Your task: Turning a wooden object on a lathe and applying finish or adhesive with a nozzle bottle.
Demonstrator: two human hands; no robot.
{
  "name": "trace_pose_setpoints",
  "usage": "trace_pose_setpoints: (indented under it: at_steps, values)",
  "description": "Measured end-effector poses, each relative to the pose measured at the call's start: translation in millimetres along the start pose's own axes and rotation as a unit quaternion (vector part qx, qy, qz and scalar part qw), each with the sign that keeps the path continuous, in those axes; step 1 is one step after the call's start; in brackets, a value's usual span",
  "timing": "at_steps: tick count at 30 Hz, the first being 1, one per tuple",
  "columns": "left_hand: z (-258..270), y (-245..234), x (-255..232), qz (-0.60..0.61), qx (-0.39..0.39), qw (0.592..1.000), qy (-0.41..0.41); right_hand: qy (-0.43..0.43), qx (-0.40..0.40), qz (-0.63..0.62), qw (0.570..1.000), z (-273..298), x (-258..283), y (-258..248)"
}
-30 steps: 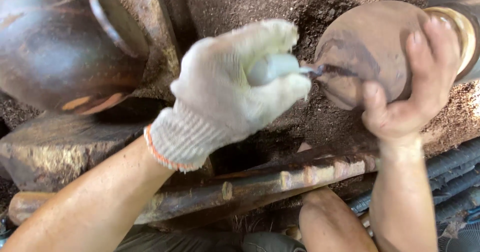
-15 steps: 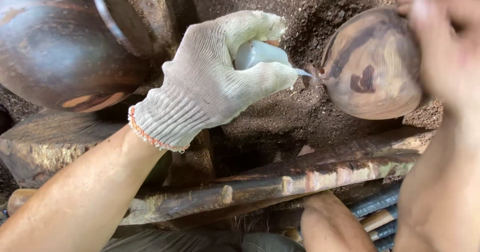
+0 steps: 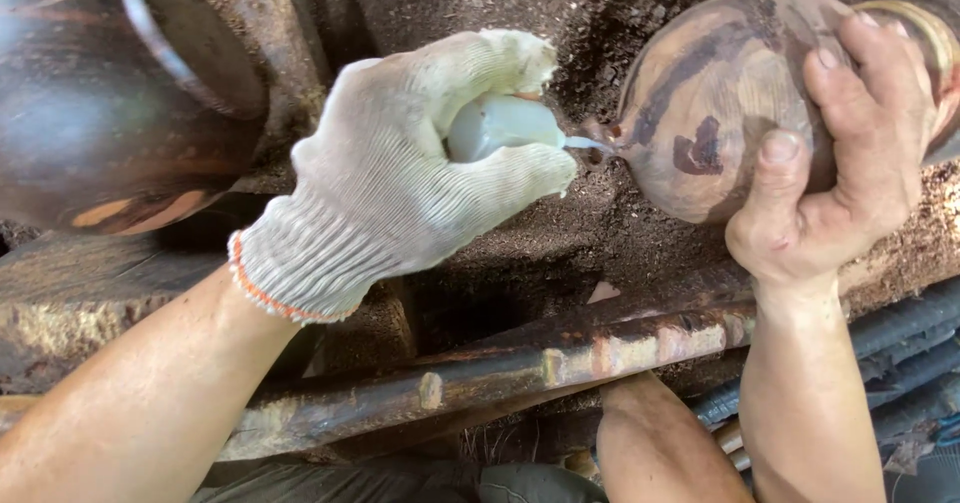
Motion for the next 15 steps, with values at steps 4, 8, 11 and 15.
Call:
trace_pose_setpoints:
  at_steps: [4, 8, 11, 15]
  values:
    - [6.4, 11.4, 6.5, -0.012, -0.031, 0.997, 0.070, 0.009, 0.013, 0.018, 1.000, 10.1, -6.8, -1.5]
    - [10.7, 14.3, 1.0, -0.108, -0.073, 0.977, 0.167, 0.004, 0.009, -0.005, 1.000, 4.3, -5.6, -2.4]
    - [8.9, 14.9, -5.6, -0.173, -0.054, 0.978, 0.100, 0.005, 0.000, -0.018, 1.000, 5.6, -5.9, -2.2]
    - [8.5, 19.4, -1.4, -0.175, -0.074, 0.975, 0.119, 0.006, 0.014, 0.010, 1.000, 12.1, -7.6, -2.5]
Point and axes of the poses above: each hand's wrist, its own z-axis away from the middle knuckle, its own y-axis out of the palm, x = y × z, the point moved 1 cm from there along -z, towards the middle knuckle, and after that the axes turned 15 degrees about -y, right-handed, at the moved point
